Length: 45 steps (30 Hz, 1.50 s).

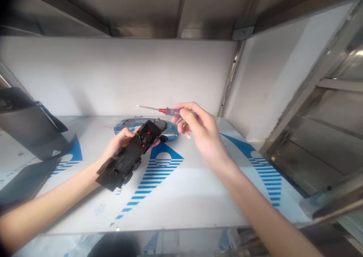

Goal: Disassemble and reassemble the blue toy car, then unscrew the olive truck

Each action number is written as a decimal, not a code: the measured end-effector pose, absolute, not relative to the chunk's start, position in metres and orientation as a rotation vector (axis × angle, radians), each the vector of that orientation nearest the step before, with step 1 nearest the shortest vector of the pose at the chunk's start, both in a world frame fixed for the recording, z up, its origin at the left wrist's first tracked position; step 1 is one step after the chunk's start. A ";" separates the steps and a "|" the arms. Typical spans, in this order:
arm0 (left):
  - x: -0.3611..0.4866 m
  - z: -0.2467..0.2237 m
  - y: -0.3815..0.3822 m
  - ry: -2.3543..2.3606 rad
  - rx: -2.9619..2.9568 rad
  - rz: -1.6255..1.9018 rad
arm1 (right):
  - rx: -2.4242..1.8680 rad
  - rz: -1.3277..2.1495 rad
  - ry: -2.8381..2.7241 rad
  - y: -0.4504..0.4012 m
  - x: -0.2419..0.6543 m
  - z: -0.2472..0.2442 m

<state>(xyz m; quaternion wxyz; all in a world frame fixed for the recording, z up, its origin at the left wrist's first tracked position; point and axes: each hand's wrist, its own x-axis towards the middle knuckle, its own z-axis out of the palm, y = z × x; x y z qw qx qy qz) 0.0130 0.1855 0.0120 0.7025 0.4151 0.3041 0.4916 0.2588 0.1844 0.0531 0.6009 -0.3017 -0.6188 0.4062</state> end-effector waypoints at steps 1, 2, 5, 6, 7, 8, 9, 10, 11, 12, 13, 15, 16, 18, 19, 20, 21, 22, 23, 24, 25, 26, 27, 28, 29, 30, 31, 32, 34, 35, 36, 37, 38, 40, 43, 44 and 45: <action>0.005 0.008 0.191 0.652 0.888 1.055 | -0.708 0.945 -1.460 0.195 0.252 0.052; -0.002 0.003 0.196 0.635 0.870 1.035 | -0.721 0.939 -1.479 0.204 0.248 0.051; -0.016 -0.008 0.202 0.628 0.838 1.000 | -0.765 0.933 -1.484 0.215 0.245 0.041; -0.017 -0.010 0.201 0.625 0.837 1.001 | -0.792 0.934 -1.477 0.216 0.247 0.038; -0.017 -0.012 0.199 0.617 0.836 1.022 | -0.823 0.929 -1.480 0.215 0.249 0.036; -0.015 -0.013 0.197 0.594 0.848 1.058 | -0.847 0.922 -1.486 0.214 0.251 0.034; -0.013 -0.013 0.194 0.551 0.873 1.108 | -0.863 0.916 -1.491 0.212 0.254 0.032; -0.009 -0.014 0.193 0.529 0.878 1.126 | -0.867 0.917 -1.495 0.209 0.255 0.032; -0.006 -0.014 0.191 0.509 0.888 1.133 | -0.866 0.923 -1.494 0.207 0.257 0.031; -0.003 -0.014 0.191 0.488 0.899 1.133 | -0.860 0.928 -1.491 0.205 0.258 0.032; -0.001 -0.014 0.190 0.471 0.907 1.125 | -0.853 0.928 -1.494 0.202 0.259 0.032; 0.001 -0.014 0.190 0.441 0.929 1.113 | -0.845 0.887 -1.521 0.198 0.260 0.034; 0.001 -0.014 0.190 0.437 0.933 1.107 | -0.847 0.849 -1.539 0.196 0.260 0.034; -0.001 -0.015 0.191 0.451 0.936 1.110 | -0.855 0.764 -1.570 0.193 0.260 0.035; -0.001 -0.016 0.191 0.462 0.940 1.125 | -0.858 0.726 -1.579 0.192 0.259 0.035; -0.002 -0.017 0.192 0.471 0.943 1.144 | -0.855 0.686 -1.582 0.190 0.259 0.035; -0.003 -0.018 0.194 0.482 0.944 1.167 | -0.848 0.653 -1.589 0.188 0.259 0.035; -0.003 -0.019 0.197 0.493 0.943 1.193 | -0.841 0.623 -1.599 0.186 0.259 0.034; -0.003 -0.021 0.199 0.506 0.943 1.218 | -0.836 0.593 -1.610 0.184 0.259 0.034; -0.003 -0.022 0.202 0.522 0.941 1.241 | -0.841 0.565 -1.619 0.181 0.258 0.034; -0.003 -0.023 0.205 0.543 0.938 1.260 | -0.852 0.535 -1.630 0.178 0.257 0.034; -0.002 -0.024 0.207 0.568 0.932 1.284 | -0.865 0.505 -1.639 0.175 0.257 0.034; -0.002 -0.024 0.208 0.597 0.923 1.305 | -0.879 0.476 -1.648 0.171 0.256 0.034; -0.002 -0.024 0.207 0.630 0.904 1.326 | -0.887 0.451 -1.661 0.168 0.254 0.034; -0.002 -0.024 0.206 0.663 0.878 1.343 | -0.884 0.436 -1.688 0.166 0.253 0.033; -0.002 -0.023 0.203 0.692 0.846 1.353 | -0.868 0.430 -1.728 0.164 0.252 0.033; -0.003 -0.022 0.200 0.713 0.813 1.350 | -0.850 0.429 -1.774 0.163 0.252 0.032; -0.003 -0.021 0.196 0.727 0.777 1.327 | -0.834 0.432 -1.825 0.162 0.251 0.031; -0.004 -0.020 0.188 0.746 0.699 1.254 | -0.821 0.421 -1.910 0.163 0.251 0.029; -0.004 -0.019 0.185 0.750 0.664 1.219 | -0.822 0.414 -1.937 0.163 0.251 0.028; -0.005 -0.018 0.183 0.748 0.633 1.187 | -0.818 0.410 -1.956 0.164 0.251 0.027; -0.005 -0.017 0.181 0.740 0.608 1.158 | -0.805 0.409 -1.970 0.164 0.252 0.027; -0.005 -0.016 0.180 0.729 0.588 1.130 | -0.787 0.407 -1.982 0.164 0.252 0.027; -0.004 -0.014 0.180 0.703 0.566 1.070 | -0.755 0.394 -2.004 0.164 0.252 0.027; -0.003 -0.013 0.180 0.666 0.585 1.079 | -0.710 0.335 -2.031 0.162 0.251 0.027; -0.002 -0.013 0.179 0.645 0.604 1.102 | -0.693 0.324 -2.040 0.162 0.250 0.026; -0.002 -0.013 0.179 0.623 0.618 1.125 | -0.673 0.323 -2.052 0.162 0.250 0.026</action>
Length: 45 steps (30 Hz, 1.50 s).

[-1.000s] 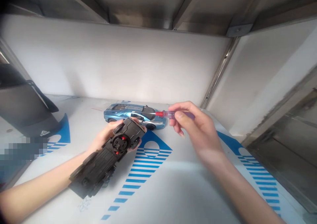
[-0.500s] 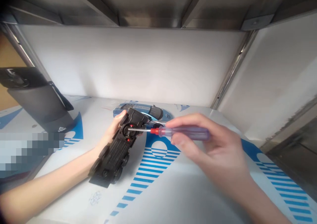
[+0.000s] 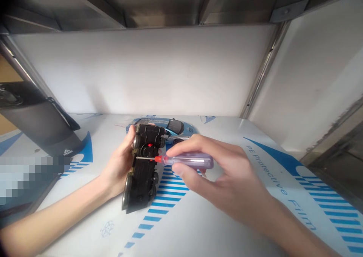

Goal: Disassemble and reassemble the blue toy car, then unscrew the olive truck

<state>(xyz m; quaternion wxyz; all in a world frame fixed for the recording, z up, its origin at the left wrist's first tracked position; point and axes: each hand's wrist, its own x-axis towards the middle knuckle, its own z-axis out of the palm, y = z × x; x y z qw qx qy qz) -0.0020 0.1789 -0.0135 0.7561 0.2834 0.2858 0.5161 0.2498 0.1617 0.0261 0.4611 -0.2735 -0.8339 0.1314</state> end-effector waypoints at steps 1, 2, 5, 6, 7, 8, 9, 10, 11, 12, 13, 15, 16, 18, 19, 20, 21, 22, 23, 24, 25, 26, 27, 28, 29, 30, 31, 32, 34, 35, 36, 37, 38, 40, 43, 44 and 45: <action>-0.002 -0.014 0.179 0.607 0.624 1.139 | -0.649 0.330 -2.066 0.161 0.249 0.026; -0.001 -0.015 0.179 0.598 0.621 1.140 | -0.628 0.336 -2.073 0.161 0.249 0.025; -0.002 -0.017 0.179 0.601 0.597 1.124 | -0.578 0.332 -2.089 0.160 0.248 0.025; -0.002 -0.018 0.179 0.607 0.595 1.120 | -0.573 0.323 -2.096 0.160 0.247 0.025; -0.002 -0.018 0.179 0.614 0.595 1.119 | -0.563 0.315 -2.101 0.159 0.246 0.025; -0.002 -0.019 0.179 0.619 0.595 1.118 | -0.550 0.313 -2.111 0.159 0.245 0.025; -0.003 -0.018 0.179 0.622 0.593 1.115 | -0.541 0.316 -2.122 0.159 0.245 0.025; -0.003 -0.018 0.179 0.626 0.588 1.107 | -0.530 0.318 -2.126 0.159 0.244 0.025; -0.003 -0.017 0.178 0.631 0.580 1.097 | -0.522 0.322 -2.127 0.159 0.243 0.025; -0.003 -0.016 0.178 0.638 0.569 1.091 | -0.518 0.328 -2.121 0.160 0.242 0.024; -0.003 -0.016 0.178 0.648 0.557 1.090 | -0.499 0.330 -2.107 0.160 0.241 0.024; -0.003 -0.014 0.177 0.684 0.528 1.095 | -0.485 0.339 -2.079 0.160 0.240 0.023; -0.003 -0.014 0.177 0.698 0.517 1.107 | -0.487 0.336 -2.070 0.160 0.239 0.022; -0.003 -0.015 0.177 0.700 0.509 1.131 | -0.494 0.321 -2.070 0.161 0.239 0.021; -0.002 -0.015 0.177 0.693 0.510 1.139 | -0.496 0.312 -2.072 0.161 0.238 0.021; -0.002 -0.016 0.177 0.685 0.511 1.141 | -0.493 0.302 -2.075 0.161 0.238 0.021; -0.002 -0.016 0.177 0.677 0.512 1.139 | -0.485 0.291 -2.079 0.161 0.237 0.021; -0.001 -0.016 0.177 0.674 0.511 1.132 | -0.475 0.278 -2.087 0.161 0.237 0.020; 0.000 -0.016 0.177 0.675 0.511 1.122 | -0.477 0.260 -2.093 0.161 0.237 0.020; 0.001 -0.016 0.177 0.677 0.514 1.115 | -0.489 0.232 -2.097 0.162 0.236 0.020; 0.001 -0.016 0.178 0.678 0.520 1.114 | -0.511 0.198 -2.100 0.162 0.236 0.020; 0.002 -0.016 0.178 0.681 0.529 1.126 | -0.544 0.167 -2.102 0.162 0.236 0.020; 0.002 -0.016 0.178 0.687 0.538 1.145 | -0.586 0.144 -2.105 0.162 0.236 0.019; 0.003 -0.016 0.178 0.697 0.546 1.163 | -0.634 0.128 -2.103 0.162 0.236 0.019; 0.003 -0.016 0.177 0.709 0.551 1.182 | -0.682 0.124 -2.101 0.162 0.236 0.018; 0.003 -0.015 0.177 0.716 0.553 1.195 | -0.724 0.131 -2.097 0.162 0.236 0.018; 0.004 -0.015 0.177 0.721 0.553 1.205 | -0.763 0.148 -2.086 0.163 0.236 0.017; 0.004 -0.014 0.177 0.722 0.553 1.218 | -0.797 0.168 -2.066 0.163 0.236 0.017; 0.006 -0.013 0.178 0.723 0.560 1.263 | -0.849 0.221 -2.026 0.164 0.236 0.016; 0.007 -0.012 0.178 0.724 0.570 1.289 | -0.871 0.255 -2.016 0.165 0.236 0.016; 0.008 -0.011 0.178 0.728 0.580 1.309 | -0.902 0.286 -2.002 0.166 0.236 0.015; 0.009 -0.010 0.177 0.733 0.588 1.327 | -0.942 0.320 -1.991 0.167 0.237 0.015; 0.010 -0.009 0.177 0.742 0.593 1.337 | -0.992 0.358 -1.978 0.168 0.238 0.015; 0.010 -0.009 0.175 0.774 0.602 1.345 | -1.108 0.449 -1.938 0.170 0.238 0.015; 0.009 -0.011 0.172 0.822 0.669 1.347 | -1.211 0.550 -1.893 0.172 0.239 0.016; 0.008 -0.012 0.171 0.823 0.700 1.352 | -1.223 0.567 -1.891 0.172 0.239 0.016; 0.007 -0.013 0.170 0.819 0.726 1.359 | -1.228 0.580 -1.894 0.172 0.239 0.016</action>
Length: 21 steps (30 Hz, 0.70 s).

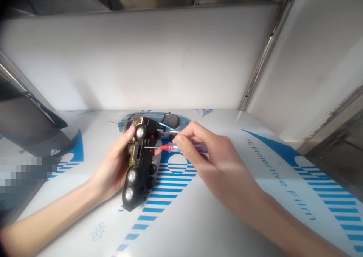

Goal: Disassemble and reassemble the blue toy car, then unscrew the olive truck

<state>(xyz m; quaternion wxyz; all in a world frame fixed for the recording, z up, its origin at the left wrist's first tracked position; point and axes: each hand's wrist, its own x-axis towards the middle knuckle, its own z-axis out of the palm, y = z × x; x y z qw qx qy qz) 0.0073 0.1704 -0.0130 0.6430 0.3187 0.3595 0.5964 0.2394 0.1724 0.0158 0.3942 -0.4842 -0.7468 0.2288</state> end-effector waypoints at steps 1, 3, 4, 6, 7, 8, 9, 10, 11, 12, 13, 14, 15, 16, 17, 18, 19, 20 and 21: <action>0.007 -0.014 0.170 0.819 0.743 1.364 | -1.226 0.590 -1.900 0.172 0.240 0.015; 0.006 -0.015 0.170 0.823 0.752 1.368 | -1.210 0.611 -1.922 0.173 0.241 0.014; 0.006 -0.015 0.170 0.824 0.750 1.369 | -1.195 0.618 -1.933 0.173 0.242 0.013; 0.008 -0.015 0.171 0.828 0.739 1.373 | -1.168 0.623 -1.948 0.175 0.243 0.012; 0.008 -0.014 0.172 0.827 0.736 1.376 | -1.158 0.621 -1.949 0.176 0.244 0.011; 0.009 -0.013 0.172 0.825 0.735 1.377 | -1.150 0.615 -1.948 0.177 0.244 0.011; 0.010 -0.013 0.173 0.827 0.730 1.376 | -1.142 0.606 -1.949 0.178 0.245 0.010; 0.010 -0.013 0.173 0.825 0.729 1.375 | -1.134 0.596 -1.956 0.179 0.245 0.010; 0.010 -0.013 0.173 0.821 0.730 1.373 | -1.124 0.588 -1.965 0.180 0.245 0.010; 0.009 -0.013 0.174 0.813 0.732 1.371 | -1.108 0.581 -1.980 0.181 0.246 0.010; 0.009 -0.014 0.174 0.805 0.733 1.370 | -1.086 0.576 -1.997 0.181 0.246 0.009; 0.008 -0.015 0.174 0.797 0.732 1.367 | -1.058 0.569 -2.016 0.182 0.247 0.009; 0.007 -0.016 0.174 0.792 0.728 1.363 | -1.024 0.552 -2.038 0.182 0.248 0.009; 0.007 -0.017 0.175 0.793 0.724 1.358 | -0.989 0.519 -2.071 0.182 0.249 0.009; 0.006 -0.017 0.175 0.798 0.716 1.350 | -0.950 0.465 -2.117 0.183 0.250 0.010; 0.006 -0.018 0.175 0.801 0.709 1.341 | -0.899 0.390 -2.171 0.183 0.251 0.011; 0.006 -0.018 0.175 0.805 0.700 1.332 | -0.837 0.307 -2.223 0.184 0.252 0.012; 0.006 -0.017 0.175 0.805 0.688 1.328 | -0.776 0.237 -2.273 0.185 0.253 0.013; 0.006 -0.017 0.176 0.805 0.674 1.324 | -0.732 0.196 -2.304 0.185 0.253 0.014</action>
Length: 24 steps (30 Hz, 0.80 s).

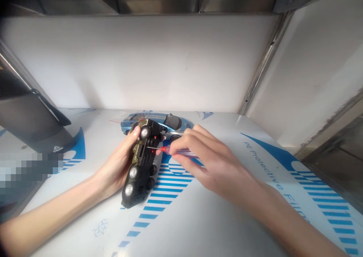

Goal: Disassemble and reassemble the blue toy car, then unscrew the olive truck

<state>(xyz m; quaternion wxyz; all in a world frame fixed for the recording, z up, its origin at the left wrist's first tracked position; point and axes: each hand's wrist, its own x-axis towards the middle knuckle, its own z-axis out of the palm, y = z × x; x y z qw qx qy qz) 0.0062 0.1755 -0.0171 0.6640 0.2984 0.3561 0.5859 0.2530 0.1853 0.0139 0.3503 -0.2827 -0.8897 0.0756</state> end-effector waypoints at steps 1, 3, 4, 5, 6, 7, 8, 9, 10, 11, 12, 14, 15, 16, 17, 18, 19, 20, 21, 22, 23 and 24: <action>0.007 -0.017 0.176 0.804 0.656 1.321 | -0.717 0.202 -2.313 0.186 0.253 0.014; 0.008 -0.015 0.177 0.815 0.630 1.315 | -0.787 0.327 -2.252 0.186 0.252 0.014; 0.008 -0.014 0.178 0.821 0.626 1.315 | -0.859 0.408 -2.192 0.186 0.251 0.014; 0.009 -0.014 0.178 0.828 0.627 1.323 | -0.930 0.481 -2.123 0.185 0.250 0.013; 0.009 -0.013 0.178 0.833 0.631 1.336 | -0.991 0.545 -2.055 0.185 0.248 0.012; 0.009 -0.013 0.178 0.836 0.637 1.355 | -1.044 0.603 -1.998 0.184 0.247 0.012; 0.009 -0.013 0.178 0.837 0.644 1.369 | -1.090 0.656 -1.950 0.183 0.246 0.012; 0.009 -0.014 0.178 0.836 0.652 1.377 | -1.125 0.709 -1.912 0.182 0.245 0.011; 0.009 -0.014 0.178 0.835 0.662 1.374 | -1.150 0.753 -1.883 0.181 0.244 0.011; 0.009 -0.015 0.178 0.834 0.672 1.368 | -1.169 0.789 -1.862 0.181 0.243 0.011; 0.008 -0.016 0.178 0.831 0.679 1.360 | -1.180 0.814 -1.855 0.180 0.243 0.010; 0.007 -0.017 0.178 0.830 0.684 1.354 | -1.171 0.835 -1.881 0.181 0.244 0.010; 0.007 -0.018 0.178 0.833 0.680 1.353 | -1.152 0.834 -1.912 0.182 0.244 0.009; 0.006 -0.018 0.178 0.836 0.675 1.352 | -1.124 0.819 -1.948 0.183 0.245 0.009; 0.006 -0.017 0.178 0.838 0.667 1.346 | -1.094 0.789 -1.985 0.184 0.246 0.009; 0.007 -0.017 0.178 0.840 0.659 1.337 | -1.063 0.745 -2.017 0.185 0.247 0.009; 0.007 -0.016 0.177 0.842 0.649 1.332 | -1.032 0.693 -2.046 0.186 0.249 0.010; 0.007 -0.015 0.177 0.841 0.639 1.325 | -0.994 0.630 -2.087 0.187 0.251 0.010; 0.008 -0.015 0.176 0.838 0.628 1.320 | -0.945 0.558 -2.143 0.188 0.253 0.011; 0.008 -0.014 0.176 0.833 0.615 1.315 | -0.883 0.479 -2.207 0.189 0.255 0.012; 0.008 -0.013 0.176 0.829 0.599 1.313 | -0.816 0.405 -2.267 0.190 0.257 0.013; 0.009 -0.013 0.176 0.825 0.581 1.313 | -0.770 0.349 -2.304 0.190 0.258 0.013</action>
